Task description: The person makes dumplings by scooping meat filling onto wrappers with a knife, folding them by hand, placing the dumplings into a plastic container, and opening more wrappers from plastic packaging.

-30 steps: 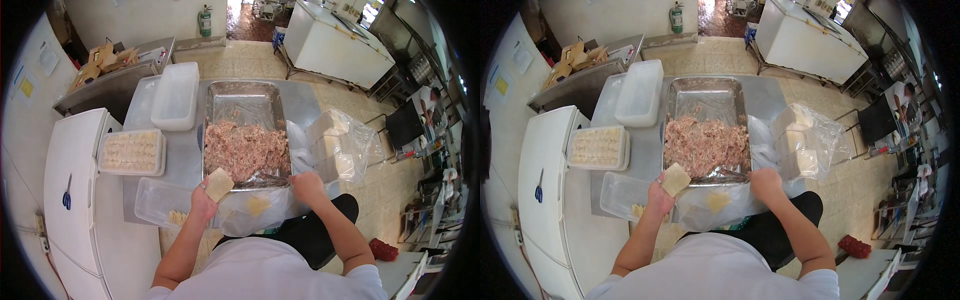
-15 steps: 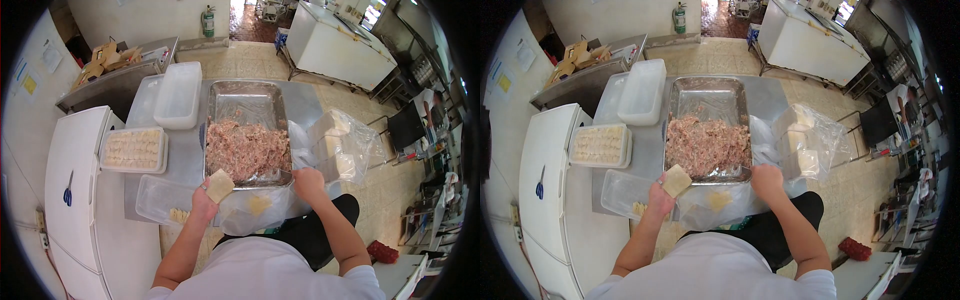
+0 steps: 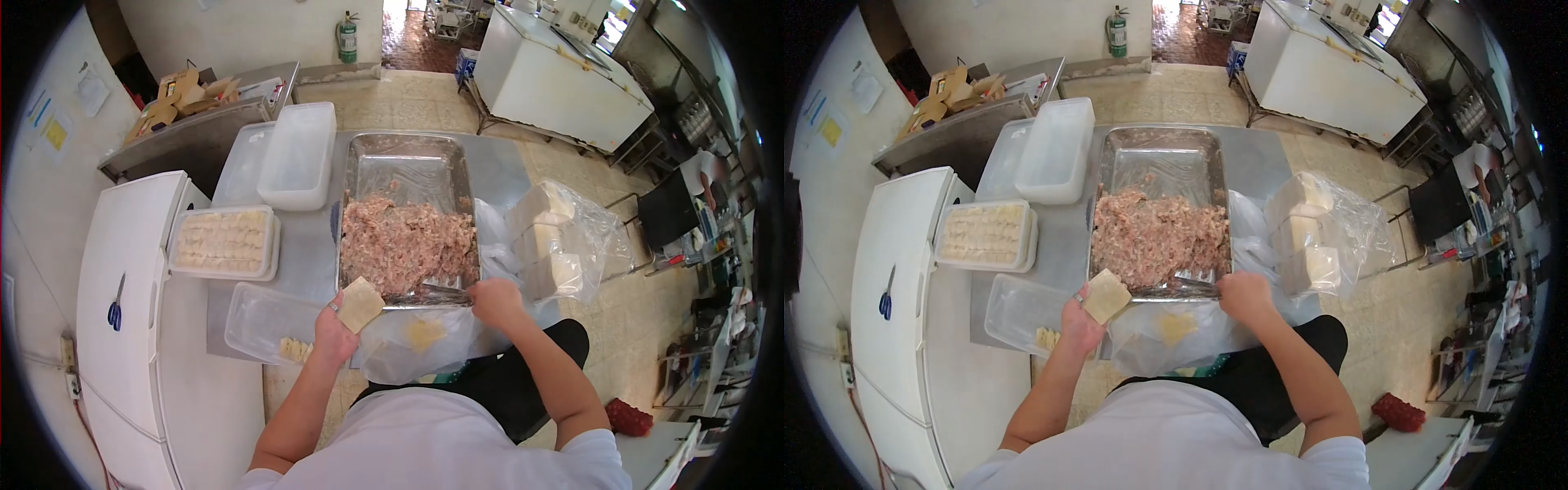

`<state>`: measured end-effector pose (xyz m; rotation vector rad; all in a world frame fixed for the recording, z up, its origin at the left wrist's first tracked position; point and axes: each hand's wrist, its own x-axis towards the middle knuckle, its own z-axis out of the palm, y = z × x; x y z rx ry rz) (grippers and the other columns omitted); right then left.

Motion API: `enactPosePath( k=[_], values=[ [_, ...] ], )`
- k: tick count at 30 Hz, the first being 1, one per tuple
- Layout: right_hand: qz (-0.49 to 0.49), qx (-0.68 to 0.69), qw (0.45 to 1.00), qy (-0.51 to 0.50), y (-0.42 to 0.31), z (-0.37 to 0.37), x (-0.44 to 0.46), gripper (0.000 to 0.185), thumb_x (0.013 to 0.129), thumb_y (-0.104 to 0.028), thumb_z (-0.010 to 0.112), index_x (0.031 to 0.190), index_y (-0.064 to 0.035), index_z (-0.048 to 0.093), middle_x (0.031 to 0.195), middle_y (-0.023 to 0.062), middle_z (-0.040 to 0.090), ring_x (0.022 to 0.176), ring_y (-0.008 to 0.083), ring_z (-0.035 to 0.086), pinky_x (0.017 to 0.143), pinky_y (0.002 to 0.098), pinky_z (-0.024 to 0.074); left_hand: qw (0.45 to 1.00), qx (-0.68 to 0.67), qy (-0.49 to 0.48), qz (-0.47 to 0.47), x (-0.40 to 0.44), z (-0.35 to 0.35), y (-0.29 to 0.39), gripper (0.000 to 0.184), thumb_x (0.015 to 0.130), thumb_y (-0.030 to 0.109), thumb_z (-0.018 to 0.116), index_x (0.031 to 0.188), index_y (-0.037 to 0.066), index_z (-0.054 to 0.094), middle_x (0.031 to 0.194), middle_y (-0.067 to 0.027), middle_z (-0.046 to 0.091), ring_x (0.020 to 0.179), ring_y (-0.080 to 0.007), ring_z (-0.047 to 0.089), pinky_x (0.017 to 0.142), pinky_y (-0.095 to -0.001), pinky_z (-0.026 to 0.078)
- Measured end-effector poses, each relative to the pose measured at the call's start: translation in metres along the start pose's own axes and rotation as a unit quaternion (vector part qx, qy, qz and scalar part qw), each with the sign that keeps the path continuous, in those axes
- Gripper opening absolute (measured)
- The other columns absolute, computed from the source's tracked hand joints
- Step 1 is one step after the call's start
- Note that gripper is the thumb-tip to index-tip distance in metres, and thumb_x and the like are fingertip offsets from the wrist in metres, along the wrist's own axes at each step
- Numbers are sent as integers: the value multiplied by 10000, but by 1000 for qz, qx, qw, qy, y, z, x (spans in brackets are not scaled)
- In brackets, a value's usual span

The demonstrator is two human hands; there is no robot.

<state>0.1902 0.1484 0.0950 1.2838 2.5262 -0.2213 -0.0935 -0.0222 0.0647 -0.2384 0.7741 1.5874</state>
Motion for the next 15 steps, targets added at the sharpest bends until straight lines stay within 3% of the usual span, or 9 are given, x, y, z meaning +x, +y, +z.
enactPosePath(
  k=[4,7,10,13,15],
  values=[
    [-53,10,998,-33,2,-11,6,199,817,-179,601,909,-205,776,845,131,726,837,347,710,735,488,569,1000,4,-9,21,1,-4,2,434,1082,285,416,1354,-39,514,1347,-199,608,1252,-352,593,1121,-480,436],
    [-70,43,995,-56,-5,-24,8,198,821,-166,606,905,-130,781,874,156,740,858,354,718,778,471,574,999,0,-16,34,-1,-7,4,432,1080,280,416,1358,-35,514,1343,-189,615,1250,-346,596,1115,-473,445],
    [-111,151,980,-60,6,6,26,230,822,-154,614,974,-128,785,890,166,741,820,360,710,759,455,564,999,-5,-8,48,8,-18,6,436,1080,273,390,1370,-31,510,1333,-184,623,1251,-342,598,1107,-465,457],
    [-107,315,937,-107,11,18,26,237,826,-122,633,1008,-126,784,886,159,744,777,355,696,719,418,549,998,-22,-31,49,14,-27,7,491,1070,300,354,1382,-44,514,1347,-190,622,1255,-345,600,1111,-469,454],
    [-64,386,916,-87,0,14,8,217,841,-100,647,1011,-125,779,864,151,736,761,338,686,691,396,535,998,-3,-31,51,25,-40,6,503,1073,312,336,1387,-42,507,1355,-190,617,1252,-351,599,1111,-472,452]
  ],
)
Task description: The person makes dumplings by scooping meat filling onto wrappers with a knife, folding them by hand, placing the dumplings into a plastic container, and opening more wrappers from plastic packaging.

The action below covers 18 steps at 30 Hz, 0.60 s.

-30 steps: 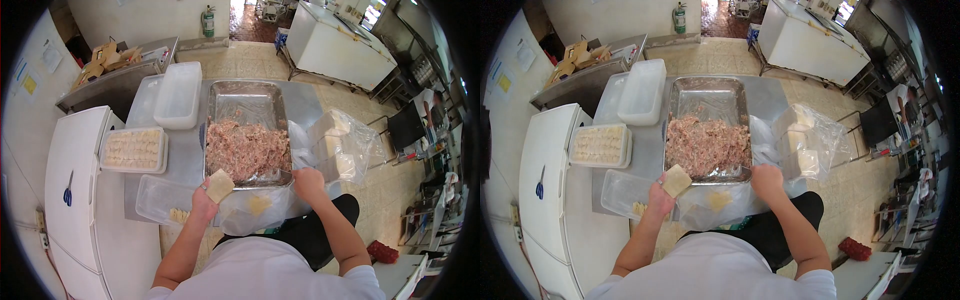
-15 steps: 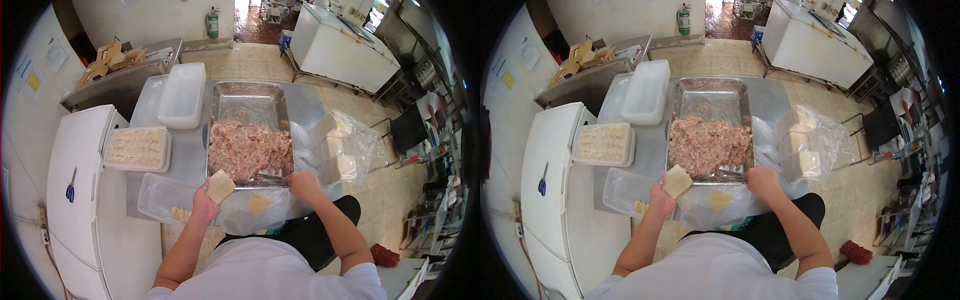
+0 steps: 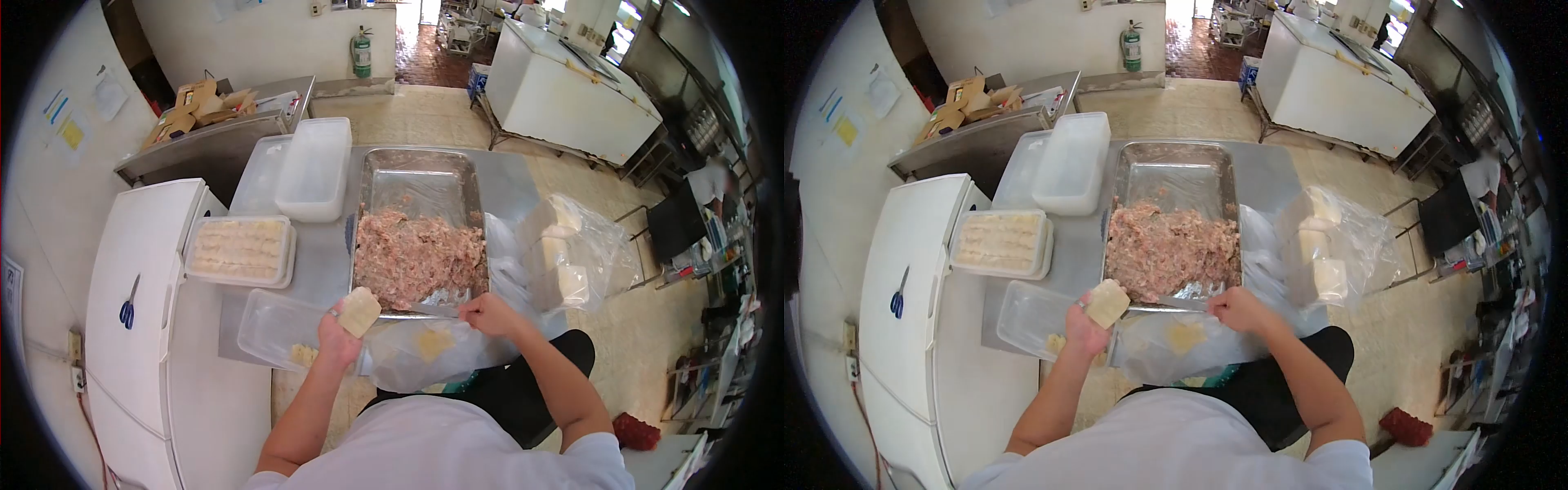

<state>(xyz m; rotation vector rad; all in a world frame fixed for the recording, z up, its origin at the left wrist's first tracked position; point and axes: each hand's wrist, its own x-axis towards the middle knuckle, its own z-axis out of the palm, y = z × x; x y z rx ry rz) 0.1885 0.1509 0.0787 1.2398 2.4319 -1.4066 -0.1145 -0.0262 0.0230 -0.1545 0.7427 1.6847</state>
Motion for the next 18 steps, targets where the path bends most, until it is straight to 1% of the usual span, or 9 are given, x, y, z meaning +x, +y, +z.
enactPosePath(
  k=[1,4,7,10,13,16,18],
  values=[
    [13,38,999,18,-13,4,-12,207,849,-89,653,1012,-124,777,853,147,733,752,330,681,677,386,528,1000,9,0,0,2,-4,-1,509,1075,317,327,1390,-41,503,1358,-190,614,1251,-353,598,1110,-474,452],
    [-128,-17,982,137,-48,23,-36,228,878,-86,667,1075,-139,767,809,124,701,729,305,673,645,382,525,1000,-14,-9,-27,-6,28,-7,463,1084,317,356,1363,-22,505,1341,-188,607,1231,-342,600,1104,-481,453],
    [-178,-126,943,251,-62,54,-44,330,856,-85,683,1166,-176,748,797,82,634,729,275,647,628,396,522,997,-20,9,-74,-11,56,-15,486,1096,361,348,1370,-15,487,1315,-186,606,1218,-341,596,1103,-489,449],
    [-184,-268,887,329,-76,67,-47,401,814,-44,698,1183,-196,747,769,58,583,738,259,629,621,386,518,995,-82,57,-28,-7,75,-23,490,1103,382,337,1359,-10,481,1277,-177,612,1205,-344,594,1101,-497,447],
    [-168,-268,889,332,-63,64,-57,466,778,-19,684,1199,-213,735,787,42,572,740,251,613,611,393,519,994,-96,54,-12,10,60,-22,467,1108,360,324,1345,-8,485,1265,-167,611,1197,-342,597,1099,-504,448],
    [-149,-236,902,330,-65,53,-69,450,787,-25,682,1197,-202,733,791,42,567,734,252,609,606,392,514,994,-71,87,1,13,57,-18,453,1099,340,325,1299,-9,534,1268,-168,628,1221,-332,589,1102,-498,440],
    [-161,-228,899,337,-73,52,-66,451,784,-26,682,1195,-203,736,792,42,568,734,252,612,607,392,517,995,-74,72,-18,9,64,-20,442,1097,340,337,1283,-4,542,1249,-165,637,1200,-332,602,1092,-498,449]
  ],
)
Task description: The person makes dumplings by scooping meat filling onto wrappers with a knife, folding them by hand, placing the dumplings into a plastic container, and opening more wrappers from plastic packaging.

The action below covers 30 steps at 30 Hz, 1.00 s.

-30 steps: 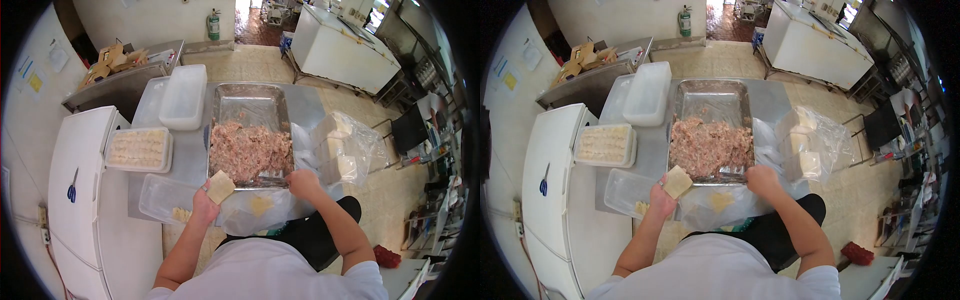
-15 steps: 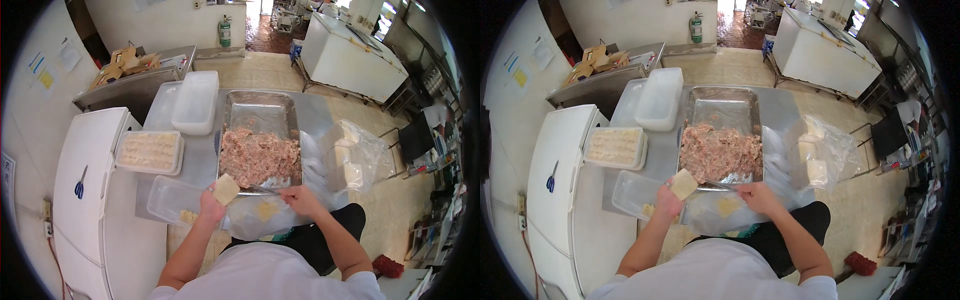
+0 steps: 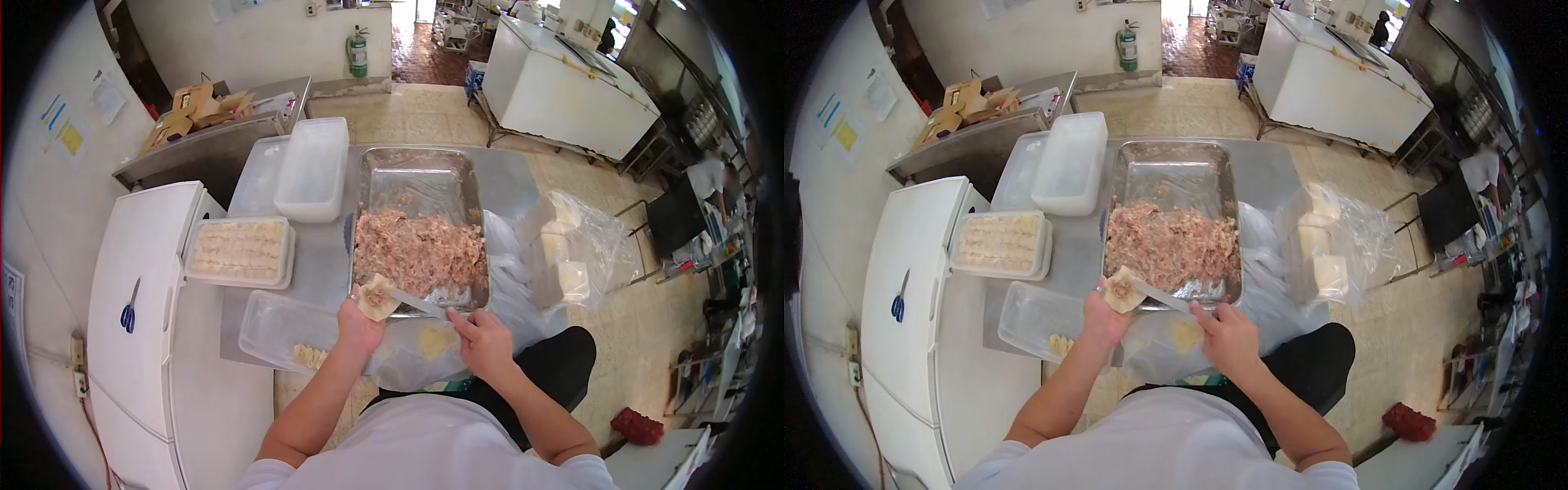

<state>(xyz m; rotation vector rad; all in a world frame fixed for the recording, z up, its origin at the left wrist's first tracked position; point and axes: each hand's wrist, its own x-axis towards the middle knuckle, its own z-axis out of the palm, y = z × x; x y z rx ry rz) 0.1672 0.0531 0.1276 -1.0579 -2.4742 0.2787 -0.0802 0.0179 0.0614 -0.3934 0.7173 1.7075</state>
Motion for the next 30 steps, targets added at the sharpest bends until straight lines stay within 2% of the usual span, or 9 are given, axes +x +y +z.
enactPosePath(
  k=[4,7,10,13,16,19,25,30],
  values=[
    [-24,-12,1000,-12,-5,18,7,478,785,-69,677,1230,-240,720,808,37,563,752,260,613,605,400,522,999,24,-17,-22,-16,17,-7,410,1092,336,368,1266,15,554,1240,-153,642,1188,-330,608,1084,-499,456],
    [-11,-11,1000,-16,-1,0,3,435,798,-22,660,1180,-211,748,778,54,572,713,261,621,615,399,525,1000,10,9,19,-11,16,-5,382,1087,335,398,1257,34,562,1235,-138,644,1189,-319,606,1088,-495,453],
    [62,-32,996,-48,19,-27,3,419,813,-32,645,1176,-213,750,819,74,608,737,282,647,637,424,533,996,32,71,35,3,2,5,381,1085,331,413,1284,38,553,1259,-129,634,1202,-308,600,1101,-486,445],
    [121,-142,972,-140,55,-48,18,385,837,-96,640,1185,-232,733,936,83,662,852,303,694,678,440,566,997,49,54,25,1,1,8,385,1077,304,468,1316,5,514,1297,-126,617,1210,-303,605,1074,-493,475],
    [112,-213,938,-250,68,-55,32,296,866,-127,624,1132,-186,740,965,103,686,872,310,712,708,435,584,999,38,3,-1,10,-11,1,405,1084,319,452,1343,11,498,1337,-125,596,1233,-296,593,1089,-474,468],
    [88,-262,902,-331,78,-34,39,266,875,-141,613,1108,-148,742,985,119,710,907,311,724,740,428,593,999,45,22,-12,9,-11,-6,415,1090,323,433,1358,12,489,1349,-129,592,1246,-299,588,1097,-462,466],
    [124,-220,884,-394,64,-18,48,203,915,-177,597,1026,-119,756,1006,148,727,946,318,728,796,431,591,997,63,21,-26,6,-17,-5,440,1089,352,410,1374,28,497,1326,-128,610,1235,-301,591,1106,-461,448],
    [110,-183,922,-324,68,-14,46,206,953,-185,576,1007,-133,768,1014,133,718,949,311,723,800,436,588,998,53,14,-12,11,-22,-5,419,1093,343,424,1331,10,513,1311,-141,617,1216,-303,610,1068,-460,498]
  ],
)
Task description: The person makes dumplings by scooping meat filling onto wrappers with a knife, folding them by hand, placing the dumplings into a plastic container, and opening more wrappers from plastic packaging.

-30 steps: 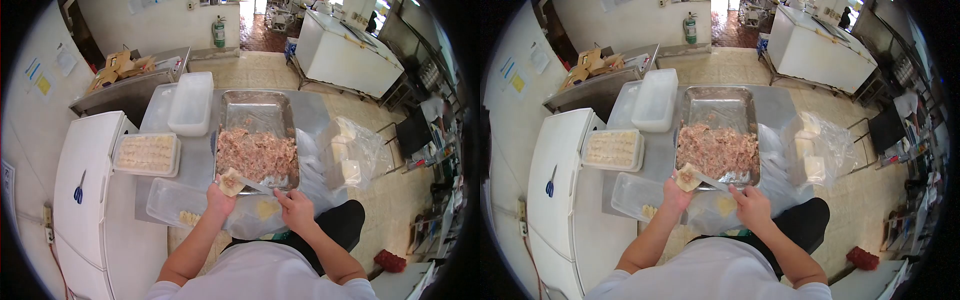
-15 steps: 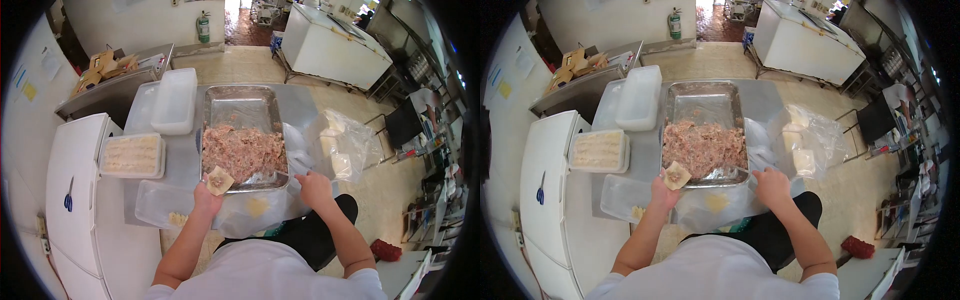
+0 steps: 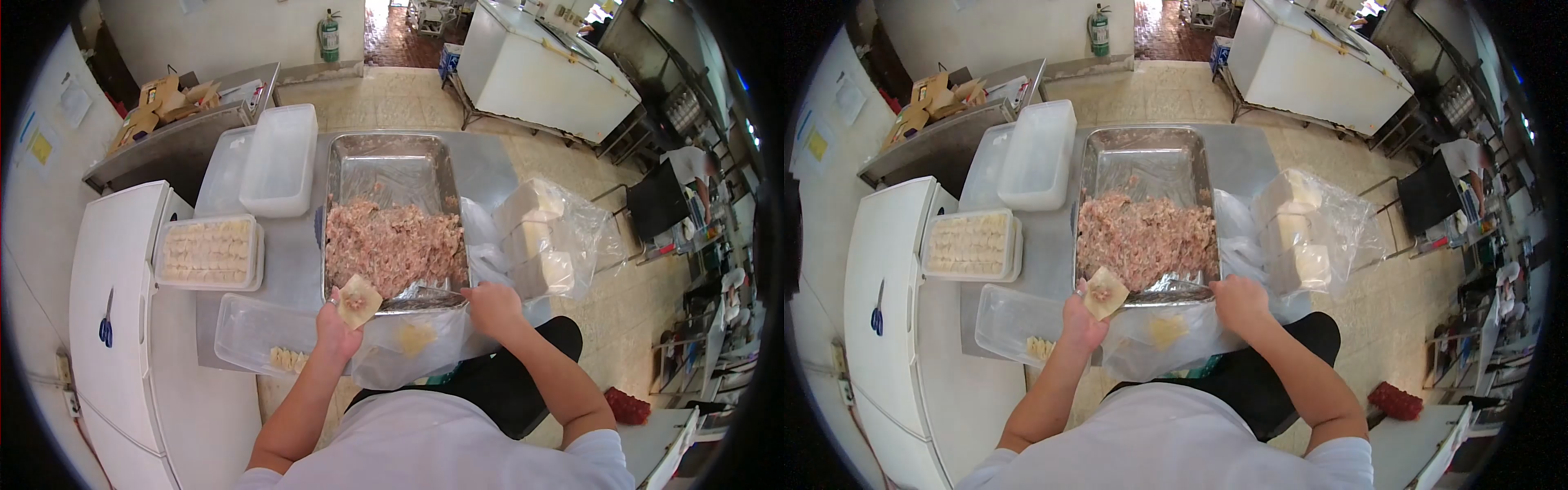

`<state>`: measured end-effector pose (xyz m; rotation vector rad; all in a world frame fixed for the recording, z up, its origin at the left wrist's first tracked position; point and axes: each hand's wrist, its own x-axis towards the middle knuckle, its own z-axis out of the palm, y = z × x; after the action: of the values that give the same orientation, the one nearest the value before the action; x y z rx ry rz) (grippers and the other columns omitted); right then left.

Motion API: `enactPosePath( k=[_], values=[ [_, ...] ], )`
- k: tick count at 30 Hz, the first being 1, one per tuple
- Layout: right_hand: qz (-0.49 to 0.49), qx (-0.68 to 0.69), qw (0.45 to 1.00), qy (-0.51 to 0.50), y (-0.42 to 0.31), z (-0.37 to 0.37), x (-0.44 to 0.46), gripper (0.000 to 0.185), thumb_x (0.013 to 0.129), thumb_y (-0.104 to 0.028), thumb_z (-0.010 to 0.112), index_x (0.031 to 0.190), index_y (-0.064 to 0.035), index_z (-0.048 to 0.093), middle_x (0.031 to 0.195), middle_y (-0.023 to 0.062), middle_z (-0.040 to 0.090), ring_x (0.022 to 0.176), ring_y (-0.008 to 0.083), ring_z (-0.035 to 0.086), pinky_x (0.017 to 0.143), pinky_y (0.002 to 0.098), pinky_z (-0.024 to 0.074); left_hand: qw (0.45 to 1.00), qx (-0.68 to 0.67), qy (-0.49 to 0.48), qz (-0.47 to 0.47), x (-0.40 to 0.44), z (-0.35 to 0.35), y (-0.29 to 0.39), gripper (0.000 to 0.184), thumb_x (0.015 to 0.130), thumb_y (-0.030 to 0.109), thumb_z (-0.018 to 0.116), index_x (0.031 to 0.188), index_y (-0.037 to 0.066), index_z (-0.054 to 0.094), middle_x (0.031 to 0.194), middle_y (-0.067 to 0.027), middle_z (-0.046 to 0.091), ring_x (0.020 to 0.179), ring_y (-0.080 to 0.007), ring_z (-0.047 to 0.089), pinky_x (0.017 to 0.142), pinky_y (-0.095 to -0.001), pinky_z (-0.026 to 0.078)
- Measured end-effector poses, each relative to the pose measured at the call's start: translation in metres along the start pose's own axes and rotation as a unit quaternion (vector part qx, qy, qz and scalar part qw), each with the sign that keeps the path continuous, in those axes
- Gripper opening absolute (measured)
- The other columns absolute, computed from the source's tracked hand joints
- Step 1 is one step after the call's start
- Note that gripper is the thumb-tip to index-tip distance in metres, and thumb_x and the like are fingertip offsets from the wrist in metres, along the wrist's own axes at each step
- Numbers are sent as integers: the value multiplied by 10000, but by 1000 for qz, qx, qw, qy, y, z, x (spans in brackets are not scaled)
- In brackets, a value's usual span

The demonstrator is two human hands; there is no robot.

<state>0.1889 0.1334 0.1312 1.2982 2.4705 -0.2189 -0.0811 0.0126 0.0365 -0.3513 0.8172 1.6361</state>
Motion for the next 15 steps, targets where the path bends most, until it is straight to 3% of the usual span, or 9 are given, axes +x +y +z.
enactPosePath(
  k=[4,7,15],
  values=[
    [-41,-62,997,-2,-2,1,6,195,950,-188,582,987,-148,769,1003,105,713,971,293,716,789,422,586,1000,9,17,2,-6,11,2,421,1095,345,416,1328,9,517,1304,-148,618,1212,-307,610,1071,-468,493],
    [-21,-103,994,-41,-3,-20,0,232,922,-170,591,1084,-204,753,1016,96,690,981,294,701,806,416,575,1000,2,-20,2,-4,3,4,426,1095,346,410,1334,7,511,1305,-149,616,1217,-311,606,1080,-475,482],
    [-67,-126,990,7,2,-9,8,142,883,-154,637,913,-128,774,996,103,720,953,291,718,776,390,589,1000,2,-9,2,-5,5,3,426,1091,342,424,1342,7,500,1314,-153,606,1224,-313,601,1081,-477,478]
  ],
)
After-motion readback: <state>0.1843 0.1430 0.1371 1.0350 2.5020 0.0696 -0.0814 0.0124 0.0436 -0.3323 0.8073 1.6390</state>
